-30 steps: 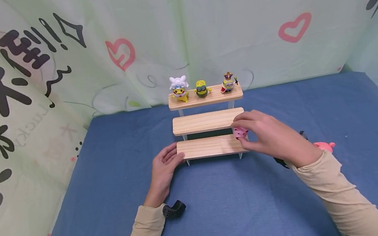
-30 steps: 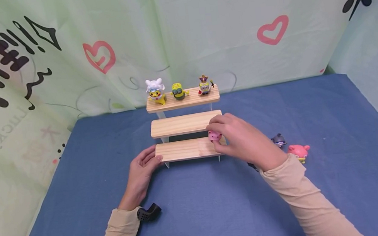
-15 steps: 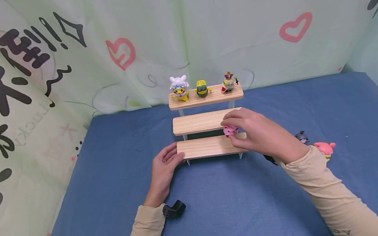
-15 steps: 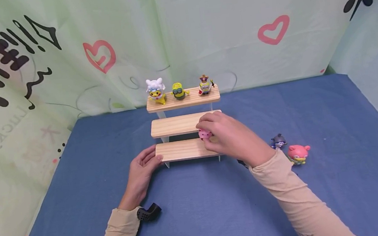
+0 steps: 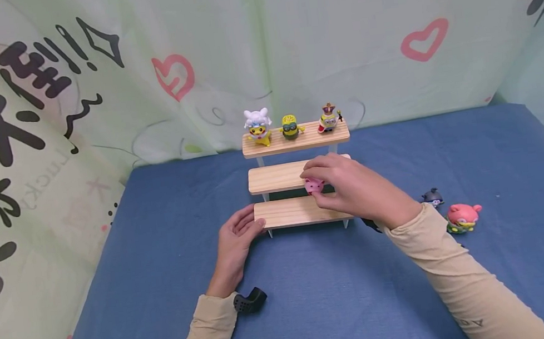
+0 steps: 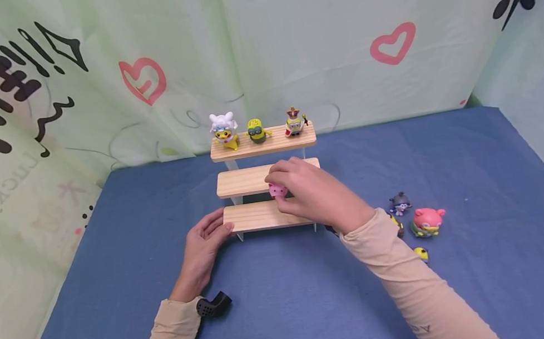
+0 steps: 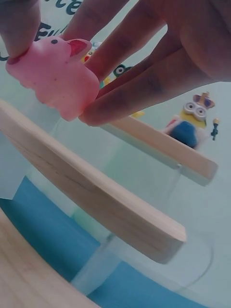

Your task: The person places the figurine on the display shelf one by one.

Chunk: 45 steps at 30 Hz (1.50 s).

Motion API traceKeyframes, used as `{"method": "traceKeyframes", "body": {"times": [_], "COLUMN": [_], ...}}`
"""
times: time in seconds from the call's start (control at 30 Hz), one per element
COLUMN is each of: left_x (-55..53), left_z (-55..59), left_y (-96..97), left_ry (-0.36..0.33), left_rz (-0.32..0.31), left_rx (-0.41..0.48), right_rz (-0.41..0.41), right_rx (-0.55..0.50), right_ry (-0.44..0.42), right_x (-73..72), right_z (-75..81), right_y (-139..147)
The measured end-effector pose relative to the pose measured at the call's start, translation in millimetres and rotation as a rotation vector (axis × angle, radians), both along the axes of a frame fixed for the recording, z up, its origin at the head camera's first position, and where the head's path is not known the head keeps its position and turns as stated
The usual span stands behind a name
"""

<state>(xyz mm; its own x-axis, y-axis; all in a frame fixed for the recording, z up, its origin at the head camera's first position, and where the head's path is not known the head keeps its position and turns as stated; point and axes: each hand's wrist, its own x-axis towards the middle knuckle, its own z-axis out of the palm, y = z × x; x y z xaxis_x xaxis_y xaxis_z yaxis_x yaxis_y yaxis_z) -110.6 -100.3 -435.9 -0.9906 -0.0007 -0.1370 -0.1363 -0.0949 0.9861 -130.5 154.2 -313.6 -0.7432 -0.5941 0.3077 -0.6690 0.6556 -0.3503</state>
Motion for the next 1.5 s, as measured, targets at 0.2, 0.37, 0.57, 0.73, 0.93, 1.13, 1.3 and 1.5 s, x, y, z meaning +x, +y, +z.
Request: {"method": "traceKeyframes", "body": {"times": [0.2,0.37,0.57,0.73,0.93,1.13,1.3,1.5], "left_x": [-0.1,0.4,0.4,0.2,0.4,0.8,0.7,0.4], "left_z": [0.1,0.5,0.1,-0.1,0.3,0.1,0.2,0.3], "left_y": [0.4,0.2,0.2,0.4,0.6,0.4,0.5,0.4], "left_ry": [-0.007,-0.009,-0.006,-0.012,-0.015,-0.004,0.007,0.008], "left_rz": [0.004,0.005,0.006,0.008,0.007,0.004,0.000,-0.001], "left_rx": [0.004,0.002,-0.001,0.003,0.006,0.010,0.015,0.025], "right_rz": [0.013,0.023,0.018,0.030,0.051,0.065,0.073,0.078], "right_rx": [-0.012,-0.005,0.017,0.016,-0.001,0.000,0.000,-0.003], "right_ry": [0.000,-0.011,-0.030,-0.028,-0.025,-0.024,-0.018,-0.024], "right_x": [-4.7,-8.6,-12.2,-15.2,-19.1,-24.6,-28.7,-32.1], "right_z": [-0.5,0.1,0.4,-0.5,-2.0,-5.3,-7.2,-7.8], "right_y": [-7,-13,-19,-24,-29,-34,-39,-46]}}
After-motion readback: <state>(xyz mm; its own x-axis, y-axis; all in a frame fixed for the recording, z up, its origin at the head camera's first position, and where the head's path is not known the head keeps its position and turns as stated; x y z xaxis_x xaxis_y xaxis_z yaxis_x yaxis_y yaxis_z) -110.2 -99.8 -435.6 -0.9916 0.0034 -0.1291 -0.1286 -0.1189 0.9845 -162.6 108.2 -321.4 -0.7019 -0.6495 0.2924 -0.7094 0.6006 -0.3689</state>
